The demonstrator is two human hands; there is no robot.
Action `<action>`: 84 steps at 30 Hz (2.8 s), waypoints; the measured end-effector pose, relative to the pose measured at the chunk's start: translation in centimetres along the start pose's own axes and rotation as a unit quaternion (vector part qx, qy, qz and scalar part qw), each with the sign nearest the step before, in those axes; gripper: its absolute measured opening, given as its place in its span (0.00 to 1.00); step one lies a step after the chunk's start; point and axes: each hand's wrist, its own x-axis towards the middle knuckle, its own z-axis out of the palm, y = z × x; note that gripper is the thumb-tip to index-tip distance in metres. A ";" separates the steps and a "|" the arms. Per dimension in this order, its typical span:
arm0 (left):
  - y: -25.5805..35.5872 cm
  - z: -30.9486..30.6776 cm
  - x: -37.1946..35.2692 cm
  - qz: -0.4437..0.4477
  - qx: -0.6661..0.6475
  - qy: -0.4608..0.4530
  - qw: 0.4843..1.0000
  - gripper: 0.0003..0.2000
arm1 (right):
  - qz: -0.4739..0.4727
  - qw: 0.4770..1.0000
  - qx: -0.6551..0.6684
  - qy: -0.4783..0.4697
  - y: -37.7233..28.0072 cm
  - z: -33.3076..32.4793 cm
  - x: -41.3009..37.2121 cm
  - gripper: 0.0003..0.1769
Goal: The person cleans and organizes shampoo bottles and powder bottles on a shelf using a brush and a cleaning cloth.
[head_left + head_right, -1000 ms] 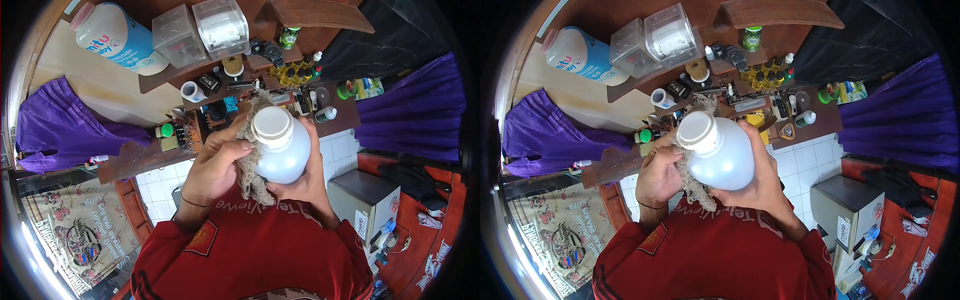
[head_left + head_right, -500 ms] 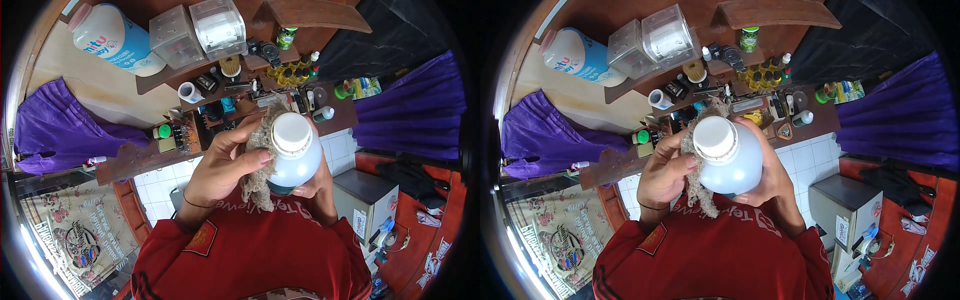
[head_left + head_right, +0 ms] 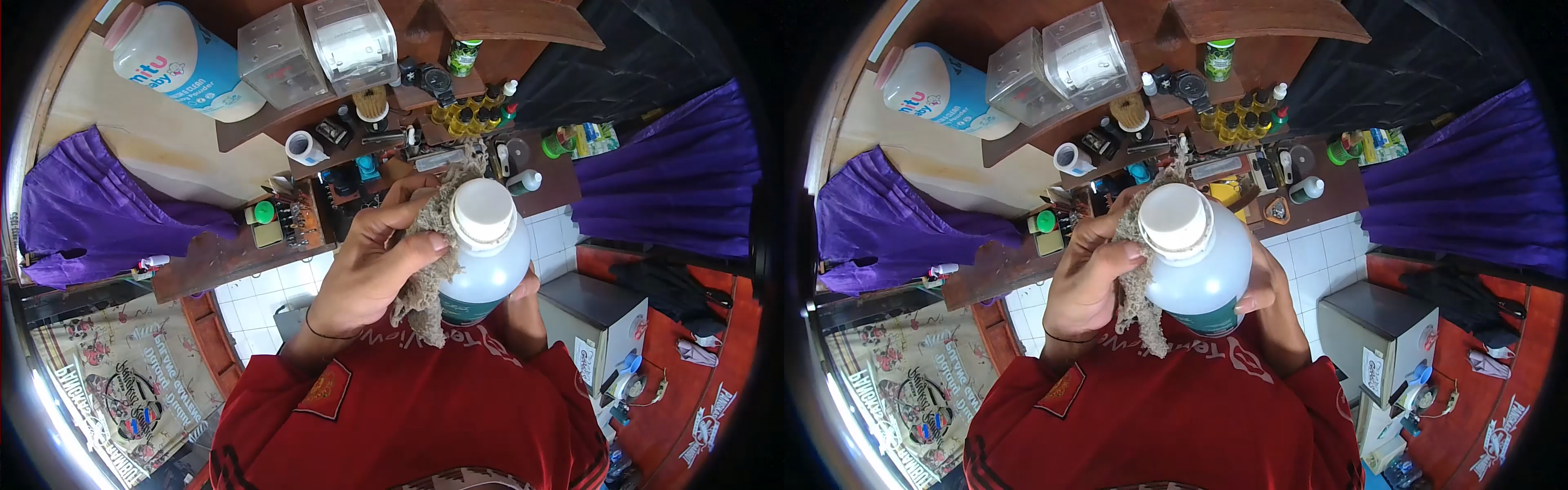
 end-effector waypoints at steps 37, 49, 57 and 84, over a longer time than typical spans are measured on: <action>-1.0 1.0 -0.4 -0.029 -0.027 0.042 0.998 0.22 | -0.051 0.992 -0.108 0.043 0.5 -0.8 0.2 0.68; -1.2 0.4 -0.1 -0.011 -0.012 0.014 1.000 0.19 | -0.009 0.998 -0.051 0.019 0.4 -1.3 0.6 0.70; -1.9 -0.2 0.2 -0.020 0.003 0.055 0.998 0.14 | -0.032 0.999 0.009 -0.030 2.6 -3.5 1.6 0.69; -1.4 -2.3 1.7 -0.068 -0.167 0.073 0.981 0.16 | -0.036 0.983 -0.179 0.012 -2.4 1.0 2.2 0.55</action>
